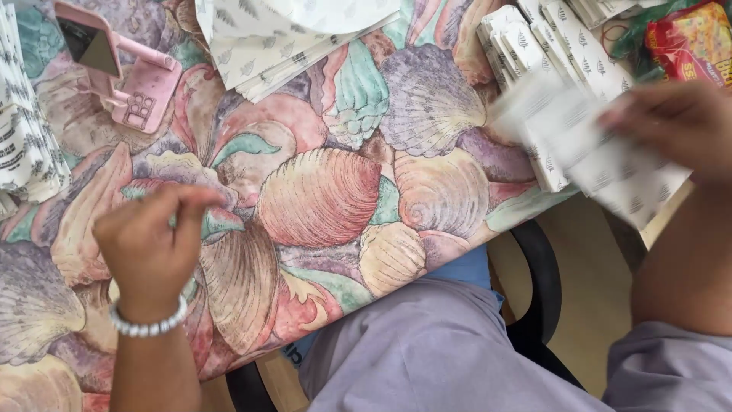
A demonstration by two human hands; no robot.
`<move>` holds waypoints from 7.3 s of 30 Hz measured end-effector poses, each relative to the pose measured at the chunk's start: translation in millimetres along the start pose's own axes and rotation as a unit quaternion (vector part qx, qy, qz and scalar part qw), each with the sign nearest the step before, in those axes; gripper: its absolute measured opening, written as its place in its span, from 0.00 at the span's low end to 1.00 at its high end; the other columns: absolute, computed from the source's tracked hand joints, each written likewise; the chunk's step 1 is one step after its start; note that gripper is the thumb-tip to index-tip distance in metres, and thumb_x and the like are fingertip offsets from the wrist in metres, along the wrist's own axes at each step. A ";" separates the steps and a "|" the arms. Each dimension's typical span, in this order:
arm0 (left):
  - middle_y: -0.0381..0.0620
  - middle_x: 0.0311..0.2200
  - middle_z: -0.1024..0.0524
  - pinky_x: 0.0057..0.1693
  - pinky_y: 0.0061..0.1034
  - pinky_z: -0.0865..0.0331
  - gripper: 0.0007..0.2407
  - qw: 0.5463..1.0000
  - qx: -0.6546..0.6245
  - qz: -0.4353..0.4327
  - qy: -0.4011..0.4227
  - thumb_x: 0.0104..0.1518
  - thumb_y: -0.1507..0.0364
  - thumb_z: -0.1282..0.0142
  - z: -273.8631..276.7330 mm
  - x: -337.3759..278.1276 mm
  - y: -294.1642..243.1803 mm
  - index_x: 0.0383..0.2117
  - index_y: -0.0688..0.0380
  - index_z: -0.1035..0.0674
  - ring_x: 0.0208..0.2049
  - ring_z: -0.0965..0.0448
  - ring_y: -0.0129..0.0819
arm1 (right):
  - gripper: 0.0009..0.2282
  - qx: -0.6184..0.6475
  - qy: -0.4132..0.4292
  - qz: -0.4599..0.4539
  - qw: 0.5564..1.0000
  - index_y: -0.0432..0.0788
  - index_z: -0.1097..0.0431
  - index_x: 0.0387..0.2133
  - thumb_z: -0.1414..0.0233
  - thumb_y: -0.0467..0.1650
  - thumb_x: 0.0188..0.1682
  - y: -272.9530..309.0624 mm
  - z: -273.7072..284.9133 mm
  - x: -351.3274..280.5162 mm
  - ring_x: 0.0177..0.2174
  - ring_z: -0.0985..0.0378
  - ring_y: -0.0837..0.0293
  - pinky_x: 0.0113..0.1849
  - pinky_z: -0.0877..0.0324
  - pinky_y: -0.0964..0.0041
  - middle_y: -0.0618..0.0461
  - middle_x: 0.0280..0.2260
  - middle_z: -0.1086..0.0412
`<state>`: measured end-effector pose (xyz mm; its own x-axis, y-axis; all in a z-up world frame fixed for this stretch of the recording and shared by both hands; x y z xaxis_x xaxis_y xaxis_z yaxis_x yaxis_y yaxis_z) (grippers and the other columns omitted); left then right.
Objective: Folding printed paper sheets into specific shapes and stacking them on a table.
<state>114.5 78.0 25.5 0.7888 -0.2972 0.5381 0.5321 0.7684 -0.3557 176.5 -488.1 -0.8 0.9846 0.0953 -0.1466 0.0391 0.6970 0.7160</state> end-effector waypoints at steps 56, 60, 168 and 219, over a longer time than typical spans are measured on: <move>0.40 0.31 0.18 0.45 0.29 0.30 0.10 0.977 -0.011 0.125 -0.170 0.52 0.71 0.32 -116.6 101.0 94.5 0.36 0.55 0.21 0.35 0.21 0.34 | 0.34 -0.006 -0.081 0.430 0.899 0.60 0.51 0.69 0.38 0.27 0.55 219.7 -305.4 213.3 0.35 0.16 0.60 0.40 0.22 0.64 0.60 0.37 0.18; 0.43 0.30 0.29 0.35 0.20 0.28 0.20 0.939 -0.029 0.114 -0.324 0.63 0.51 0.52 -97.6 91.8 96.5 0.34 0.58 0.29 0.27 0.30 0.29 | 0.30 0.089 -0.094 0.402 0.907 0.60 0.41 0.64 0.36 0.24 0.52 219.1 -288.1 213.0 0.44 0.14 0.59 0.48 0.20 0.64 0.52 0.39 0.18; 0.55 0.40 0.23 0.55 0.40 0.27 0.11 0.798 -0.450 0.381 -0.120 0.66 0.76 0.57 -60.8 -62.9 -37.6 0.51 0.66 0.27 0.45 0.21 0.43 | 0.13 0.392 -0.135 0.123 0.901 0.32 0.28 0.44 0.39 0.17 0.46 104.0 -186.0 -7.1 0.37 0.19 0.56 0.44 0.23 0.63 0.37 0.33 0.23; 0.55 0.35 0.24 0.49 0.35 0.26 0.06 0.853 -0.317 0.315 -0.269 0.68 0.73 0.57 -82.4 -62.1 -38.0 0.39 0.62 0.27 0.36 0.22 0.37 | 0.32 0.483 -0.138 0.153 0.851 0.40 0.45 0.67 0.42 0.16 0.48 50.3 -238.0 11.0 0.46 0.21 0.53 0.53 0.28 0.54 0.42 0.40 0.25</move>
<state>70.7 20.6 -57.3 0.8154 0.4953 0.2998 0.2481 0.1690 -0.9539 148.7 -282.8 -128.9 0.9712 -0.0955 0.2183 -0.2358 -0.2526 0.9384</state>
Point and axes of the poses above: each hand's wrist, its own x-axis towards the middle knuckle, its own z-axis out of the back of the hand, y = z × x, the point moved 8 cm from there along x, towards the middle knuckle
